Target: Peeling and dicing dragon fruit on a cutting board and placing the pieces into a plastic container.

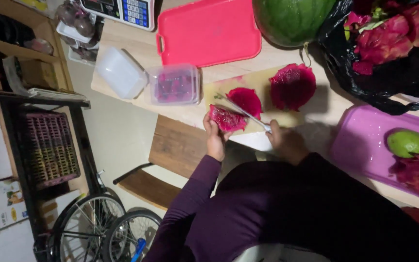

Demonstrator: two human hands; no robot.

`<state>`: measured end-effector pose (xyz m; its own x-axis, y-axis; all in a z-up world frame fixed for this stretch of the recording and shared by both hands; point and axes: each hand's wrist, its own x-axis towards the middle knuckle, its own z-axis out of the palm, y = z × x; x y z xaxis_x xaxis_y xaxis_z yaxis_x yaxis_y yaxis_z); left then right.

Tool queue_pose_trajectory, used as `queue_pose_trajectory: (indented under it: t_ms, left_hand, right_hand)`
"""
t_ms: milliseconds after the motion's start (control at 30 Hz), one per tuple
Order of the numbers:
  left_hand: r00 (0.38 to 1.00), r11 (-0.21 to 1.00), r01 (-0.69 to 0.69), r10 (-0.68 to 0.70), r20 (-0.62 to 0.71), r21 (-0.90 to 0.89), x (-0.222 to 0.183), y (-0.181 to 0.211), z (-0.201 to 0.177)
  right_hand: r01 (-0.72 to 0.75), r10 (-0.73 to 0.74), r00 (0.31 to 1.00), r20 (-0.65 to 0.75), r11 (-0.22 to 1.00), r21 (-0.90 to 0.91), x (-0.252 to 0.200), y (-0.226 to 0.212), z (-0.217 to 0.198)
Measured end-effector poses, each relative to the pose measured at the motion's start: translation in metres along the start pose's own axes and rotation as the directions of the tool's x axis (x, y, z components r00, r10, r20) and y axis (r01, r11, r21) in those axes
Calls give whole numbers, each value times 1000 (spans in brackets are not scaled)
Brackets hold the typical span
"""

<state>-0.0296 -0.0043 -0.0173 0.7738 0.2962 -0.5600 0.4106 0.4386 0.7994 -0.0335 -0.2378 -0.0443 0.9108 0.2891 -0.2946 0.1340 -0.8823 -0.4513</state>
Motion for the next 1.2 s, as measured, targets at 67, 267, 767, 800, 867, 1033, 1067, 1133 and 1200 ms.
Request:
queue_pose_trajectory:
  t_ms: [67, 267, 767, 800, 867, 1033, 1067, 1133, 1200]
  left_hand:
    - [999, 988, -6, 0, -40, -155, 18, -20, -12]
    - [970, 985, 158, -142, -197, 70, 37, -16, -21]
    - [979, 984, 155, -165, -122, -92, 10, 1, -11]
    - [979, 984, 151, -162, -124, -95, 11, -2, -20]
    - [987, 965, 142, -156, -44, -221, 13, -8, -40]
    - [986, 890, 162, -165, 30, -427, -15, 24, -28]
    - [982, 855, 188, -180, 63, -483, -21, 33, -20]
    - [980, 848, 198, -177, 89, -491, -34, 49, -1]
    - [977, 841, 211, -176, 117, -497, -39, 58, 12]
  right_hand:
    - [133, -187, 960, -208, 960, -248, -1, 10, 2]
    - [64, -171, 934, -314, 944, -324, 3, 18, 4]
    - [-133, 121, 985, 119, 986, 98, -13, 13, -20]
    - [-128, 117, 986, 118, 987, 97, -14, 8, -26]
    - [-87, 84, 995, 44, 994, 62, -16, -3, -36]
    - [195, -312, 886, -343, 922, -334, -2, 10, 5]
    - [216, -446, 802, -397, 836, -504, 2, 8, 7]
    - [192, -482, 776, -407, 795, -575, 4, 0, -1]
    - [161, -514, 752, -412, 750, -641, 4, -8, -8]
